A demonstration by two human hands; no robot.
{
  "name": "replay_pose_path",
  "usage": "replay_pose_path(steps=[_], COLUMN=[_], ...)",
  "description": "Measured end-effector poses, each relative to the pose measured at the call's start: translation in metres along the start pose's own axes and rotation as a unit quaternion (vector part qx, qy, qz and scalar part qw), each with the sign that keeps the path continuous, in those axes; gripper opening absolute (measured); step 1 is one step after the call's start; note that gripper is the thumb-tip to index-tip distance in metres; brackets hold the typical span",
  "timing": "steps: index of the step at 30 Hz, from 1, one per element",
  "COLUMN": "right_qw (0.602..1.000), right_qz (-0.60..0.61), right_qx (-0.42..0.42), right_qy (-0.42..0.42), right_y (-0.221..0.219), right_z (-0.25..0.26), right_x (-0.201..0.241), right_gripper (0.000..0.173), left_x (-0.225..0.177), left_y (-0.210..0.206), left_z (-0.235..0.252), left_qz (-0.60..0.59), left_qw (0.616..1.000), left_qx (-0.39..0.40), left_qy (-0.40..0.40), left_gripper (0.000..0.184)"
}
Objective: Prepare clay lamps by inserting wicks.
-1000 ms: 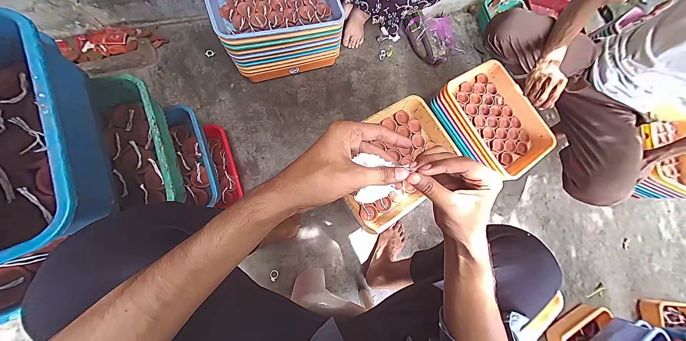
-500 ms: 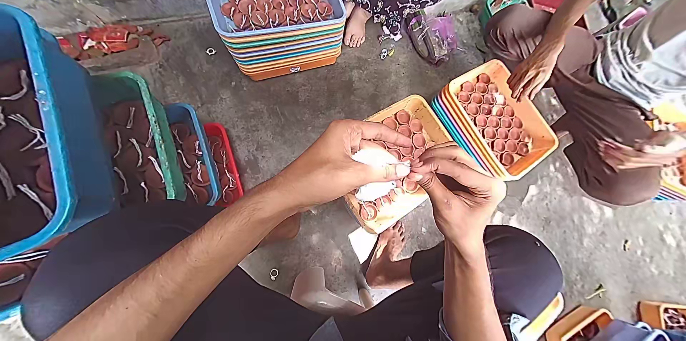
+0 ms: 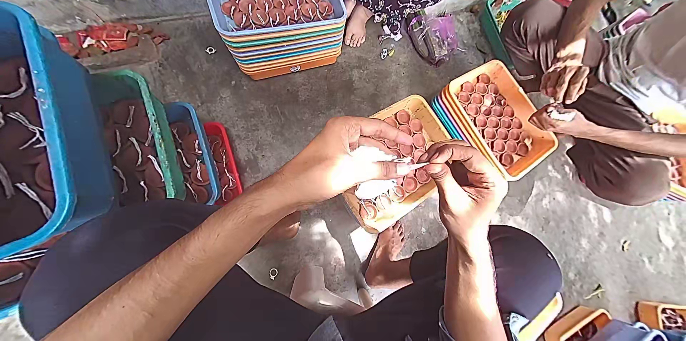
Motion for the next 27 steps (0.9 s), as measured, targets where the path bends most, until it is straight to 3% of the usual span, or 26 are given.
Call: replay_pose_path(steps=[4,7,14,19,23,27], right_qw=[0.999,0.999,0.995,0.989,0.987,0.954], right_qz=[0.028,0.017,-0.081,-0.106,-0.064,-0.138], right_qx=[-0.006,-0.003,0.063,0.084,0.078,0.11], right_qy=[-0.027,-0.027,-0.019,-0.059,-0.122,-0.244], right_y=[0.003,0.006,0.009,0.015,0.035,0.061], right_z=[-0.001,-0.001,0.001,0.0,-0.002,-0.019], right_x=[-0.001,-0.001,-0.001,-0.008,-0.019,-0.055], right_gripper=[0.014,0.018,0.007,0.008,0.01,0.013], left_x=[0.001,0.002,0.012,0.012,0.013,0.013], left_y=[0.0,0.001,0.005,0.005,0.011,0.01], left_z=[0.0,0.0,0.004,0.003,0.002,-0.007], left_qz=[-0.003,0.046,0.135,0.124,0.098,0.1], left_qw=[1.0,0.999,0.991,0.992,0.993,0.99], left_qx=[0.003,0.003,0.013,-0.001,-0.025,-0.075], left_qy=[0.005,-0.004,0.003,0.035,0.059,0.063], left_gripper=[0.034,0.021,0.015,0.013,0.014,0.01])
Point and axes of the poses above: each hand's wrist, its own z-axis towards the middle knuckle, its own y-axis out of the back of the hand, x = y × z, the point moved 6 cm from there along z, towards the middle knuckle, and after that the axes turned 3 degrees about y, right-handed, at the moved point
